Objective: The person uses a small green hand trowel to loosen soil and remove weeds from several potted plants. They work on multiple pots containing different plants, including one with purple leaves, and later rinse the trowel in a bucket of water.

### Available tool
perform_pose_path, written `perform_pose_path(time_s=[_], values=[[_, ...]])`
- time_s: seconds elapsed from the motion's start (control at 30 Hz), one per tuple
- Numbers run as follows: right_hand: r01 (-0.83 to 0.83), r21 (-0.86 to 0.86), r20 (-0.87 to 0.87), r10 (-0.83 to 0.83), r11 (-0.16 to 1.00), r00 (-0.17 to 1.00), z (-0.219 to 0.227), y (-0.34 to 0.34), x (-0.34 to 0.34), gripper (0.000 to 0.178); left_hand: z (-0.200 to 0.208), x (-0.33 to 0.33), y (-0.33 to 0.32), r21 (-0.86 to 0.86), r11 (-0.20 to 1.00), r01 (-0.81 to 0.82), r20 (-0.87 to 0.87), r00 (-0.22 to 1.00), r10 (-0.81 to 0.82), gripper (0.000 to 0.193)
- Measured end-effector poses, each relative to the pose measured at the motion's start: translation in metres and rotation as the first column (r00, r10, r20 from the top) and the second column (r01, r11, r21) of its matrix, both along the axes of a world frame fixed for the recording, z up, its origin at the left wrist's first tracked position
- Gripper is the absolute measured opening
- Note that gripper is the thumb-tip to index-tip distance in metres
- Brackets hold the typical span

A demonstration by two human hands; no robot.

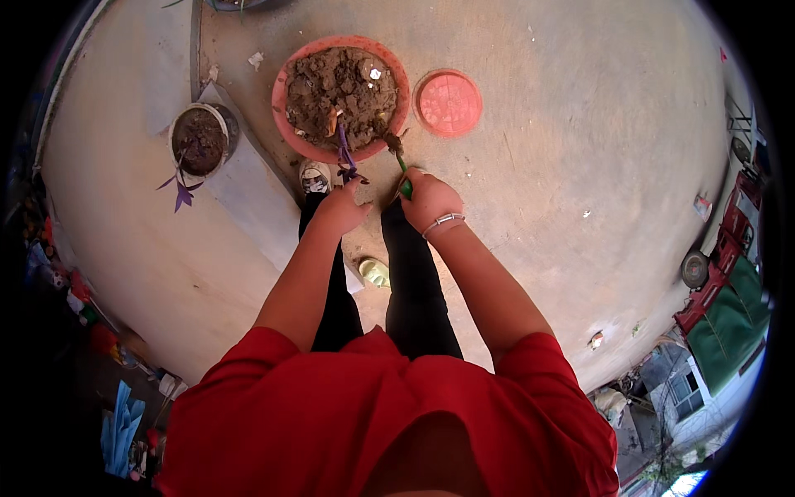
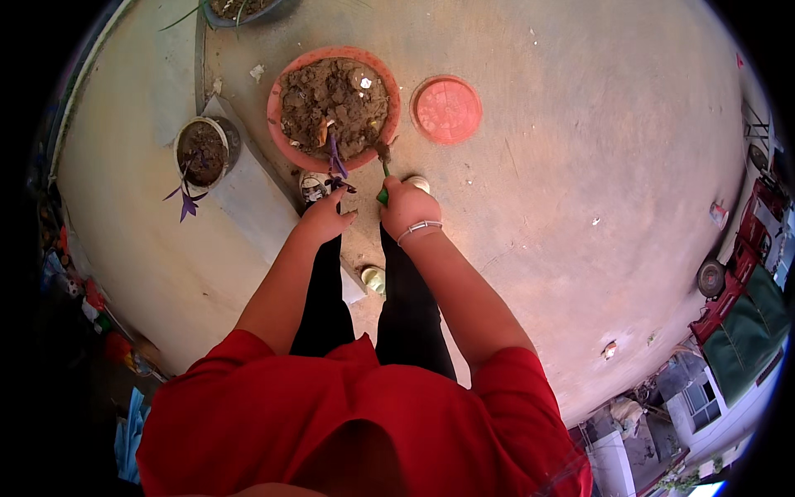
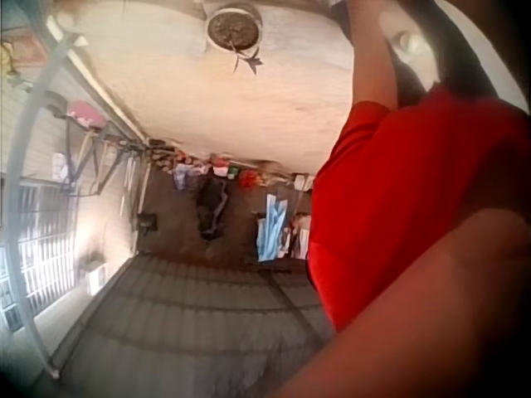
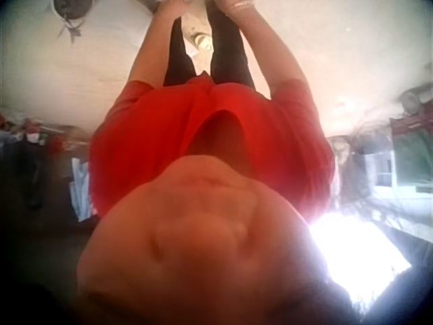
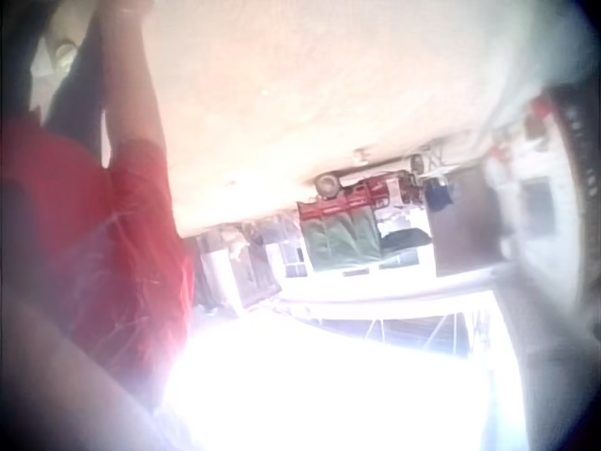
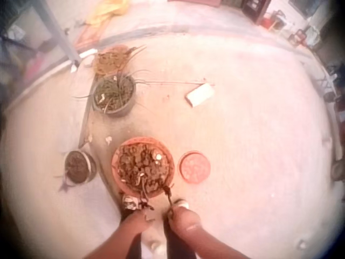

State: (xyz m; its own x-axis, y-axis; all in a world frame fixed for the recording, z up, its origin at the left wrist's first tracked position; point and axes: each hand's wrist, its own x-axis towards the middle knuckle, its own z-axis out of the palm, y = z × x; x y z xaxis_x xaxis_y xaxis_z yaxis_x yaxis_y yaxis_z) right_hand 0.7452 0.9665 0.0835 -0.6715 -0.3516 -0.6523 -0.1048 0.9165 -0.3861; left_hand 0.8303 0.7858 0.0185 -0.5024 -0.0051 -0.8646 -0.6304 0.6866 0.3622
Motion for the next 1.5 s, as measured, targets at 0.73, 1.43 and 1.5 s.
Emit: perform_pose_path(time_s=[0.73, 1.43, 1.5], values=[[0.268, -0.138, -0.005, -0.271, 0.953, 0.963, -0.072, -0.003, 0.028, 0.036, -0.023, -0.009, -0.011, -0.072, 0.994, -0.079, -0.091, 0.993, 0.072, 0.074], [0.379, -0.184, 0.17, -0.351, 0.907, 0.921, -0.113, 0.048, 0.077, 0.035, -0.03, -0.004, -0.027, -0.076, 0.996, -0.041, -0.111, 0.993, 0.032, 0.066], [0.443, -0.222, 0.152, -0.418, 0.869, 0.896, -0.105, 0.039, 0.071, 0.032, -0.034, -0.003, -0.027, -0.076, 0.996, -0.055, -0.126, 0.991, 0.045, 0.066]])
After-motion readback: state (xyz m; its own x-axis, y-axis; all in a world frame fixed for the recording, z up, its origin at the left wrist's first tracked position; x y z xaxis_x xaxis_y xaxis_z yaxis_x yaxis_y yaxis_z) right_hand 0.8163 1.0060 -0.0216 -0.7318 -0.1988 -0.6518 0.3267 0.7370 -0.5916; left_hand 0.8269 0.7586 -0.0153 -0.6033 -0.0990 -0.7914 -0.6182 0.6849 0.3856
